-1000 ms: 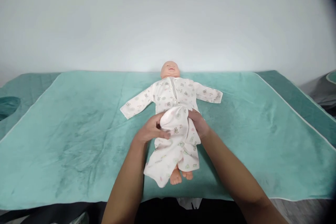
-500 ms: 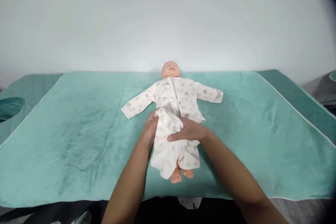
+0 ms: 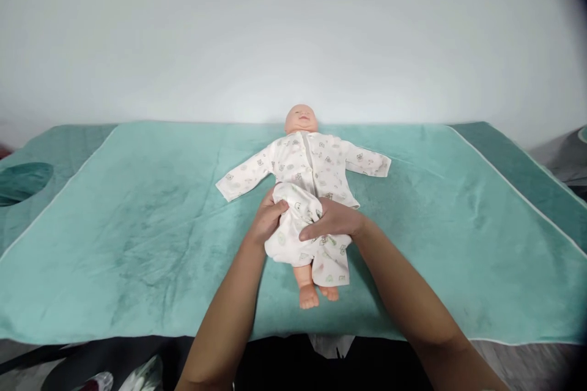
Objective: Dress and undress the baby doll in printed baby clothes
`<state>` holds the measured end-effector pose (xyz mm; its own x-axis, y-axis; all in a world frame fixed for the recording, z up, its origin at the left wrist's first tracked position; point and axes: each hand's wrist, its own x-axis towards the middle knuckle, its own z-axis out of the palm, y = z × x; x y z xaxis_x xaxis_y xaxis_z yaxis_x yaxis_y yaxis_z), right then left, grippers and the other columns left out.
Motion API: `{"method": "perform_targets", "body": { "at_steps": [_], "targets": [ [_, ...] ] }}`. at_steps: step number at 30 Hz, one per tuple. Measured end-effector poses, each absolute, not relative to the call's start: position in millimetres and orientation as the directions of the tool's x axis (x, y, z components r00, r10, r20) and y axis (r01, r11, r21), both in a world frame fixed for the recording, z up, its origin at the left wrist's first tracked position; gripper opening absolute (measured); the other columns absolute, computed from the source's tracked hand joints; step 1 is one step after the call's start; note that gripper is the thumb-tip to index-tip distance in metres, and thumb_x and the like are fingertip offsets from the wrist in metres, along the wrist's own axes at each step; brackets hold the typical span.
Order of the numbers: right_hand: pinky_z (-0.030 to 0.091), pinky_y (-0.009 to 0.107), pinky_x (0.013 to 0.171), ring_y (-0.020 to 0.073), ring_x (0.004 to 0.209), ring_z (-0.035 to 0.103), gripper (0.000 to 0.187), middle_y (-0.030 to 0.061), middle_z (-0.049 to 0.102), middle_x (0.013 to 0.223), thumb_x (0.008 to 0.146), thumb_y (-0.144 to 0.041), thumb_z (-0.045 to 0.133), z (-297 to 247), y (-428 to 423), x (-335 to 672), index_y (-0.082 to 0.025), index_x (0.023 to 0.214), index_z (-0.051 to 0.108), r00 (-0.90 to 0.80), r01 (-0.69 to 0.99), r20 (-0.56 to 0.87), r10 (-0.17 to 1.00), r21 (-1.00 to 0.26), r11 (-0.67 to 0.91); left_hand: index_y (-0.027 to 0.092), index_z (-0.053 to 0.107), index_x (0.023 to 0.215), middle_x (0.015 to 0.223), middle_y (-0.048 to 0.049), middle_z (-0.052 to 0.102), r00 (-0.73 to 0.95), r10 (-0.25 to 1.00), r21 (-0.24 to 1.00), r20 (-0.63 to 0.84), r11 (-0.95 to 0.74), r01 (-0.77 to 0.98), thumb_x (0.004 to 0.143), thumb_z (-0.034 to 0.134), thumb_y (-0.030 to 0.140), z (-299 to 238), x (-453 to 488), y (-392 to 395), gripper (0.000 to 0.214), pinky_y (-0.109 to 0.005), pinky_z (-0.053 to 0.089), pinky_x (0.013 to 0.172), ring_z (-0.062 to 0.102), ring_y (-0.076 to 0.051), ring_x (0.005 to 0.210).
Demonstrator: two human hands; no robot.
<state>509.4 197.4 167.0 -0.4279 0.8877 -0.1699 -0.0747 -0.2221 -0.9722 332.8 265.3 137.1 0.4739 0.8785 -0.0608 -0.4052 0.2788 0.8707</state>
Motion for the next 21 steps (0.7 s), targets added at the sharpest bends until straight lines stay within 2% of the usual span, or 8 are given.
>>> {"method": "perform_targets", "body": {
  "at_steps": [2,5,7,11,14,16,19,21],
  "targets": [
    [0.054,0.029,0.079,0.0187,0.088,0.066,0.047,0.0037,0.072,0.098,0.066,-0.034,0.090,164,196,510,-0.016,0.106,0.072,-0.422,-0.116,-0.145,0.895,-0.970,-0.212,0.016,0.073,0.093,0.079,-0.0017,0.070,0.473,0.879,0.900,-0.063,0.255,-0.353,0.063,0.089,0.042,136,332,266,0.043,-0.025,0.051,0.064,0.063,-0.015,0.068],
    [0.054,0.031,0.079,0.0185,0.087,0.066,0.050,0.0054,0.071,0.097,0.072,-0.042,0.085,160,195,508,-0.016,0.112,0.069,-0.307,-0.303,-0.069,0.949,-0.938,-0.166,0.014,0.073,0.092,0.081,-0.0034,0.071,0.479,0.878,0.936,-0.017,0.183,-0.301,0.064,0.087,0.050,137,333,266,0.048,-0.024,0.050,0.064,0.062,-0.014,0.070],
    [0.053,0.030,0.078,0.0177,0.085,0.066,0.048,0.0055,0.071,0.096,0.075,-0.044,0.082,160,194,506,-0.015,0.111,0.069,-0.259,-0.306,-0.050,0.965,-0.943,-0.131,0.014,0.074,0.091,0.080,-0.0028,0.070,0.447,0.895,0.944,-0.006,0.153,-0.294,0.065,0.086,0.052,141,335,261,0.047,-0.023,0.049,0.064,0.061,-0.013,0.069],
    [0.050,0.031,0.082,0.0189,0.090,0.064,0.040,0.0053,0.071,0.100,0.080,-0.045,0.077,170,192,501,-0.015,0.106,0.070,-0.246,-0.075,-0.022,0.969,-0.996,-0.042,0.015,0.074,0.090,0.080,-0.0016,0.069,0.330,0.942,0.938,-0.058,0.165,-0.304,0.067,0.085,0.047,159,331,229,0.040,-0.023,0.049,0.065,0.061,-0.013,0.069],
    [0.048,0.030,0.084,0.0192,0.093,0.062,0.031,0.0036,0.070,0.100,0.081,-0.039,0.074,175,192,499,-0.015,0.101,0.069,-0.284,0.075,0.122,0.951,-0.986,0.149,0.017,0.074,0.096,0.084,-0.0016,0.070,0.253,0.961,0.926,-0.109,0.191,-0.325,0.071,0.083,0.037,175,323,190,0.033,-0.023,0.050,0.066,0.061,-0.013,0.071],
    [0.046,0.027,0.079,0.0171,0.087,0.060,0.018,0.0011,0.067,0.091,0.082,-0.031,0.069,176,192,499,-0.016,0.091,0.067,-0.347,0.144,0.193,0.918,-0.956,0.255,0.017,0.073,0.101,0.089,-0.0028,0.071,0.196,0.967,0.918,-0.163,0.221,-0.329,0.074,0.081,0.034,184,318,160,0.033,-0.023,0.051,0.069,0.063,-0.014,0.076],
    [0.041,0.024,0.071,0.0148,0.080,0.058,0.004,-0.0015,0.065,0.083,0.079,-0.018,0.061,179,193,500,-0.017,0.082,0.063,-0.475,0.246,0.157,0.866,-0.921,0.301,0.017,0.073,0.109,0.097,-0.0056,0.072,0.115,0.962,0.908,-0.246,0.271,-0.319,0.077,0.079,0.033,192,316,114,0.036,-0.024,0.052,0.071,0.066,-0.016,0.083],
    [0.039,0.024,0.070,0.0148,0.080,0.058,0.009,-0.0018,0.066,0.084,0.075,-0.014,0.058,180,191,500,-0.017,0.081,0.063,-0.544,0.333,0.095,0.833,-0.887,0.319,0.016,0.071,0.114,0.102,-0.0078,0.073,0.090,0.952,0.883,-0.293,0.305,-0.357,0.080,0.077,0.034,193,316,87,0.040,-0.025,0.053,0.072,0.067,-0.018,0.086]
  ]
}}
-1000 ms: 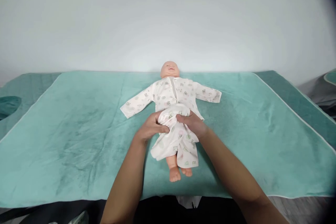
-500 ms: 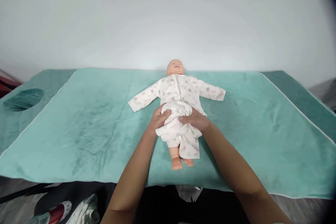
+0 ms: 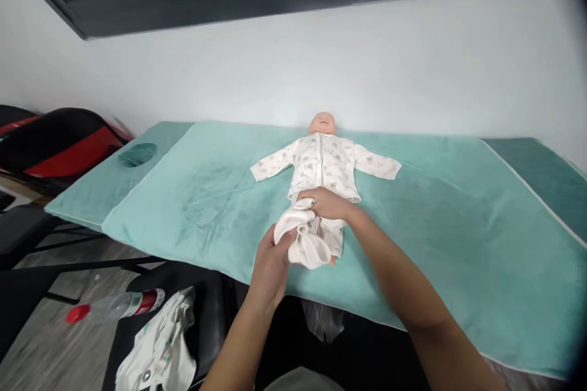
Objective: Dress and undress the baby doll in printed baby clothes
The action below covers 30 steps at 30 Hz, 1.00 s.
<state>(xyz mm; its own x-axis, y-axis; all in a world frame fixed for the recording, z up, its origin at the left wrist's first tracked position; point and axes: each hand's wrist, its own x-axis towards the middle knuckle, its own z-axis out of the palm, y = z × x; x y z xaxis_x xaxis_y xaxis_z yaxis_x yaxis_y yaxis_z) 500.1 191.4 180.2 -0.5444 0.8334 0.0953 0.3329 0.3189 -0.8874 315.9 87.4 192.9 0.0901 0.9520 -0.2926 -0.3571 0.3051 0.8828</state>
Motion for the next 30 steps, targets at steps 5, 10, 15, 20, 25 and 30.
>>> {"method": "perform_targets", "body": {
  "at_steps": [5,10,15,20,25,30],
  "targets": [
    [0.033,0.024,0.066,0.0145,0.078,0.059,0.011,-0.0013,0.071,0.085,0.075,-0.019,0.062,179,183,495,-0.021,0.083,0.069,-0.598,0.563,0.007,0.802,-0.708,0.427,0.016,0.069,0.120,0.117,-0.0105,0.072,0.014,0.923,0.807,-0.385,0.344,-0.481,0.083,0.075,0.031,181,312,49,0.041,-0.026,0.056,0.079,0.070,-0.020,0.097],
    [0.027,0.026,0.060,0.0146,0.072,0.056,0.018,-0.0018,0.071,0.085,0.071,-0.029,0.070,177,179,492,-0.024,0.087,0.068,-0.589,0.665,-0.006,0.808,-0.572,0.480,0.019,0.073,0.111,0.123,-0.0098,0.072,-0.018,0.851,0.719,-0.524,0.431,-0.545,0.080,0.077,0.028,166,308,37,0.032,-0.027,0.060,0.084,0.071,-0.020,0.100],
    [0.026,0.026,0.059,0.0148,0.074,0.057,0.027,-0.0024,0.071,0.088,0.068,-0.034,0.075,179,176,494,-0.025,0.091,0.064,-0.638,0.651,-0.029,0.770,-0.555,0.518,0.020,0.074,0.108,0.121,-0.0087,0.073,-0.087,0.838,0.752,-0.539,0.432,-0.498,0.078,0.077,0.028,148,307,34,0.031,-0.028,0.060,0.082,0.071,-0.022,0.103],
    [0.026,0.027,0.061,0.0166,0.083,0.060,0.017,-0.0012,0.070,0.092,0.077,-0.034,0.069,175,173,494,-0.022,0.087,0.062,-0.661,0.611,0.039,0.749,-0.552,0.567,0.023,0.071,0.116,0.115,-0.0073,0.074,-0.060,0.907,0.873,-0.417,0.381,-0.305,0.081,0.075,0.036,146,302,49,0.038,-0.031,0.057,0.083,0.070,-0.023,0.103],
    [0.031,0.025,0.067,0.0160,0.087,0.060,0.016,-0.0018,0.069,0.096,0.080,-0.032,0.070,174,174,499,-0.022,0.091,0.064,-0.628,0.522,0.114,0.769,-0.671,0.526,0.020,0.071,0.110,0.113,-0.0084,0.073,0.059,0.919,0.878,-0.390,0.390,-0.277,0.083,0.071,0.047,148,308,67,0.038,-0.031,0.055,0.083,0.069,-0.023,0.098],
    [0.033,0.024,0.068,0.0144,0.080,0.055,0.035,-0.0029,0.064,0.086,0.076,-0.050,0.078,178,173,508,-0.019,0.088,0.063,-0.581,0.389,0.173,0.796,-0.799,0.458,0.017,0.071,0.101,0.096,-0.0079,0.074,0.097,0.959,0.940,-0.268,0.282,-0.194,0.078,0.073,0.052,139,296,111,0.042,-0.032,0.052,0.074,0.067,-0.024,0.088]
  ]
}}
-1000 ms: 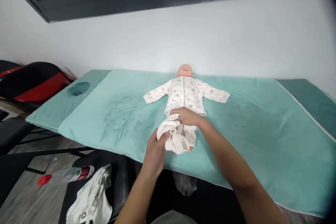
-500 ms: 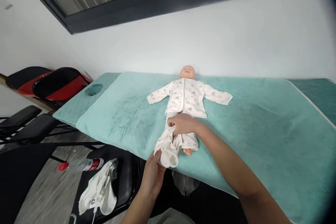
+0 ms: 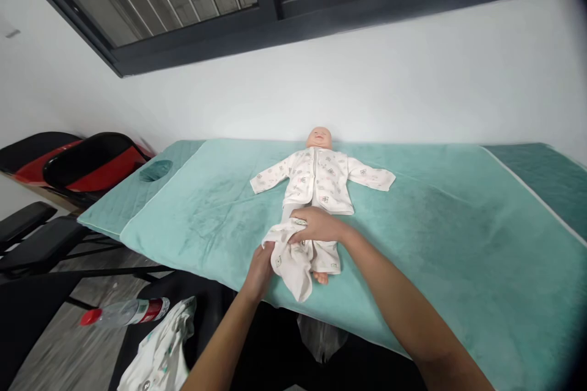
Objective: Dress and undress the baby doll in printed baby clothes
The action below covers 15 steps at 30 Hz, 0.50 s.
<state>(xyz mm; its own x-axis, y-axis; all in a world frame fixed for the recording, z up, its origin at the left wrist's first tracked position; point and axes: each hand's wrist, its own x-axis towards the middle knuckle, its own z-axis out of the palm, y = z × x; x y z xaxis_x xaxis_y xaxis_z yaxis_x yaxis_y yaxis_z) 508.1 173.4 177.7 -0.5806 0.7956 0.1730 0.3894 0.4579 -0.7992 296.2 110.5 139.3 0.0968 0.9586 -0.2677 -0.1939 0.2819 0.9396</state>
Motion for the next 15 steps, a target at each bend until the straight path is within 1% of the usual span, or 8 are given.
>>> {"method": "perform_targets", "body": {
  "at_steps": [3,6,7,9,11,12,13,15],
  "targets": [
    [0.034,0.024,0.066,0.0134,0.074,0.051,0.039,-0.0031,0.058,0.079,0.083,-0.055,0.070,179,173,517,-0.018,0.081,0.059,-0.547,0.273,0.220,0.807,-0.865,0.421,0.016,0.069,0.085,0.076,-0.0040,0.068,0.142,0.973,0.968,-0.182,0.203,-0.147,0.073,0.075,0.057,146,284,152,0.044,-0.030,0.048,0.066,0.061,-0.020,0.072],
    [0.038,0.025,0.068,0.0142,0.075,0.053,0.037,-0.0012,0.059,0.080,0.093,-0.053,0.057,179,173,524,-0.018,0.083,0.061,-0.423,0.184,0.292,0.858,-0.900,0.396,0.016,0.062,0.077,0.067,0.0016,0.056,0.171,0.982,0.977,-0.081,0.113,-0.182,0.078,0.069,0.060,160,283,192,0.045,-0.025,0.040,0.059,0.049,-0.012,0.061],
    [0.038,0.026,0.069,0.0146,0.076,0.053,0.035,-0.0004,0.060,0.080,0.095,-0.051,0.055,178,173,525,-0.018,0.084,0.061,-0.337,0.205,0.322,0.885,-0.892,0.402,0.017,0.060,0.076,0.067,0.0025,0.053,0.179,0.982,0.979,-0.067,0.099,-0.177,0.080,0.068,0.059,165,286,203,0.043,-0.024,0.038,0.058,0.046,-0.011,0.060],
    [0.039,0.027,0.071,0.0156,0.076,0.054,0.030,0.0011,0.060,0.081,0.096,-0.046,0.055,176,172,526,-0.019,0.083,0.060,-0.129,0.319,0.401,0.907,-0.849,0.421,0.017,0.058,0.076,0.068,0.0027,0.053,0.171,0.982,0.988,-0.084,0.105,-0.117,0.081,0.068,0.055,172,294,223,0.039,-0.023,0.036,0.057,0.045,-0.010,0.060],
    [0.040,0.029,0.073,0.0166,0.077,0.054,0.027,0.0024,0.059,0.082,0.097,-0.042,0.054,173,172,527,-0.020,0.082,0.058,0.017,0.443,0.490,0.872,-0.785,0.433,0.018,0.059,0.078,0.072,0.0007,0.058,0.131,0.986,0.994,-0.102,0.096,0.050,0.079,0.070,0.050,178,305,237,0.034,-0.024,0.039,0.061,0.050,-0.013,0.064],
    [0.041,0.029,0.075,0.0172,0.078,0.054,0.026,0.0032,0.059,0.083,0.098,-0.041,0.053,172,172,528,-0.021,0.082,0.058,0.056,0.487,0.528,0.848,-0.756,0.438,0.018,0.060,0.079,0.076,-0.0007,0.060,0.111,0.991,0.985,-0.072,0.053,0.165,0.078,0.071,0.045,180,311,241,0.029,-0.026,0.041,0.065,0.053,-0.014,0.068],
    [0.042,0.030,0.078,0.0180,0.080,0.055,0.025,0.0042,0.059,0.086,0.099,-0.040,0.051,171,173,530,-0.021,0.084,0.057,0.085,0.522,0.557,0.826,-0.731,0.440,0.019,0.060,0.081,0.082,-0.0022,0.063,0.113,0.994,0.961,-0.008,-0.024,0.277,0.077,0.072,0.040,182,316,245,0.025,-0.028,0.043,0.069,0.056,-0.016,0.073],
    [0.043,0.031,0.083,0.0204,0.090,0.058,0.020,0.0071,0.061,0.094,0.099,-0.037,0.049,169,176,533,-0.021,0.091,0.058,0.145,0.608,0.588,0.796,-0.687,0.397,0.020,0.062,0.090,0.098,-0.0050,0.063,0.205,0.963,0.855,0.173,-0.250,0.454,0.076,0.075,0.030,184,328,248,0.022,-0.032,0.046,0.082,0.060,-0.019,0.088]
  ]
}}
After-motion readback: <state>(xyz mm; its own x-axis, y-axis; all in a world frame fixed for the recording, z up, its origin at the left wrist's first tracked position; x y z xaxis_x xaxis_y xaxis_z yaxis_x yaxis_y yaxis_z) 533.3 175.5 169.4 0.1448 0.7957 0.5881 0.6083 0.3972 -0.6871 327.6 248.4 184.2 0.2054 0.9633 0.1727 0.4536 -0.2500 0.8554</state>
